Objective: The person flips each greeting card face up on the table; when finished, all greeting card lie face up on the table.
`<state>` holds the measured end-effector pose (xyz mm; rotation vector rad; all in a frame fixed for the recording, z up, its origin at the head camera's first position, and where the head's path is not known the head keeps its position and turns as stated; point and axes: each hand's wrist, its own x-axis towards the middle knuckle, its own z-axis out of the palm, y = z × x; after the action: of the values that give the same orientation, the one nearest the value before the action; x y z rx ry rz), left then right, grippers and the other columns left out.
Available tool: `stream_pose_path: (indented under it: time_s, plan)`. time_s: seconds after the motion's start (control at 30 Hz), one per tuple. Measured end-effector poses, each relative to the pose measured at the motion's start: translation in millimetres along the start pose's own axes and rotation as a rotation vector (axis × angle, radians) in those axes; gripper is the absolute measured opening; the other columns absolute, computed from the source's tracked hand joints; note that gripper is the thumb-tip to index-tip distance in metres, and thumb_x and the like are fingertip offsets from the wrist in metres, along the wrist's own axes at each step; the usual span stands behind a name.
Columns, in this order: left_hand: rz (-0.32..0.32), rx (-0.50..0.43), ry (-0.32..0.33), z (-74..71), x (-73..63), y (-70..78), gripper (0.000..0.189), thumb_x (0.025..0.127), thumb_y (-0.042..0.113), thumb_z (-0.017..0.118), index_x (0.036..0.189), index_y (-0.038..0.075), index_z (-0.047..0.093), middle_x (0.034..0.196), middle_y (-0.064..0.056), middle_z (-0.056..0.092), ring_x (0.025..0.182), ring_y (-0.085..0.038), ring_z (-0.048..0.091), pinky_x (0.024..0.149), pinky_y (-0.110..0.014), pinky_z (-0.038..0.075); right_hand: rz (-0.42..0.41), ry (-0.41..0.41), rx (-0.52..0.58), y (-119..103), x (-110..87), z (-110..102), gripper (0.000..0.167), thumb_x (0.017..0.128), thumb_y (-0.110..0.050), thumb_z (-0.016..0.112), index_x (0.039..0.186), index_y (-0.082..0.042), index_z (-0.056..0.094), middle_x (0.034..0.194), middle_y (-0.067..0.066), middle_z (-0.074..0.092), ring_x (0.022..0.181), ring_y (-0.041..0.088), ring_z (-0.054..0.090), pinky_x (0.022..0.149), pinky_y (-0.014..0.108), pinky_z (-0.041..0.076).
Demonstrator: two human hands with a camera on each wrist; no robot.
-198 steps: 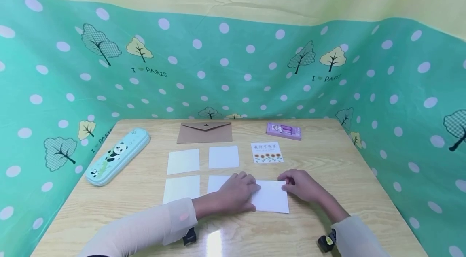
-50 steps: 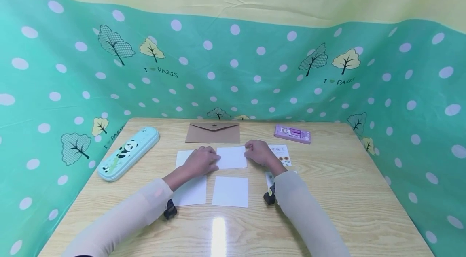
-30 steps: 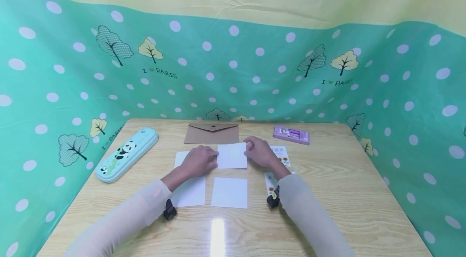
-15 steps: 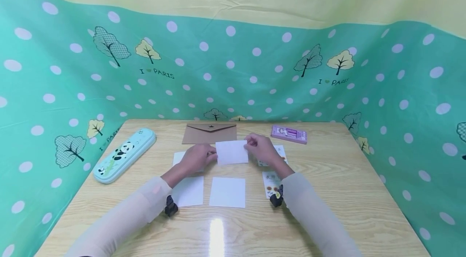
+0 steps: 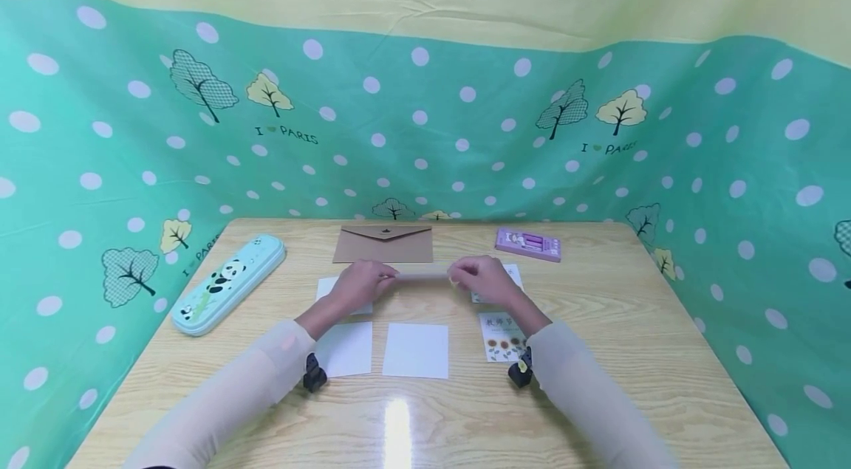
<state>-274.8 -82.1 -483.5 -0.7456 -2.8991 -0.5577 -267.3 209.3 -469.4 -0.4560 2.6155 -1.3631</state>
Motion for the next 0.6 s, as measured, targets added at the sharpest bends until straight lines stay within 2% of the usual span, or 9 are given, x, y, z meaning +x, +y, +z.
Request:
stream_pose_path:
  time_s: [0.1, 0.27, 0.5, 0.6]
  plan:
    - [-0.002, -0.004, -0.034, 1.6, 0.5, 0.4, 0.017, 0.098, 0.024, 0.069, 0.112, 0.020, 0.079, 0.112, 0.002, 0.079, 0.107, -0.019, 0.074, 0.094, -0.037, 0.059, 0.008, -0.033, -0.090, 2, -3.5, 2, 0.024, 0.100, -0.028, 0.066, 0.113, -0.011, 0.077, 0.098, 0.007, 0.077, 0.085, 0.021, 0.070, 0.073, 0.028, 0.059]
    - [-0.002, 0.019, -0.105, 5.7, 1.6, 2.2, 0.024, 0.099, 0.025, 0.068, 0.121, 0.021, 0.076, 0.121, 0.001, 0.076, 0.115, -0.021, 0.071, 0.101, -0.039, 0.055, -0.003, -0.077, -0.220, 8, -6.1, 10, 0.024, 0.096, -0.021, 0.071, 0.119, -0.014, 0.076, 0.096, -0.003, 0.075, 0.079, 0.008, 0.064, 0.072, 0.023, 0.056]
    - [0.056, 0.137, -0.162, 9.5, 4.6, 8.8, 0.030, 0.103, 0.028, 0.060, 0.130, 0.020, 0.070, 0.127, -0.004, 0.073, 0.121, -0.026, 0.065, 0.105, -0.044, 0.052, 0.000, -0.135, -0.274, 12, -5.5, 16, 0.035, 0.095, -0.014, 0.070, 0.130, -0.012, 0.070, 0.086, -0.006, 0.069, 0.070, 0.008, 0.057, 0.067, 0.023, 0.051]
    - [0.046, 0.169, -0.182, 9.6, 4.9, 12.8, 0.035, 0.102, 0.031, 0.060, 0.134, 0.021, 0.068, 0.131, -0.007, 0.070, 0.121, -0.028, 0.063, 0.103, -0.045, 0.052, -0.016, -0.149, -0.286, 11, -4.2, 17, 0.038, 0.094, -0.013, 0.069, 0.132, -0.009, 0.069, 0.082, -0.006, 0.067, 0.067, 0.008, 0.054, 0.064, 0.022, 0.048]
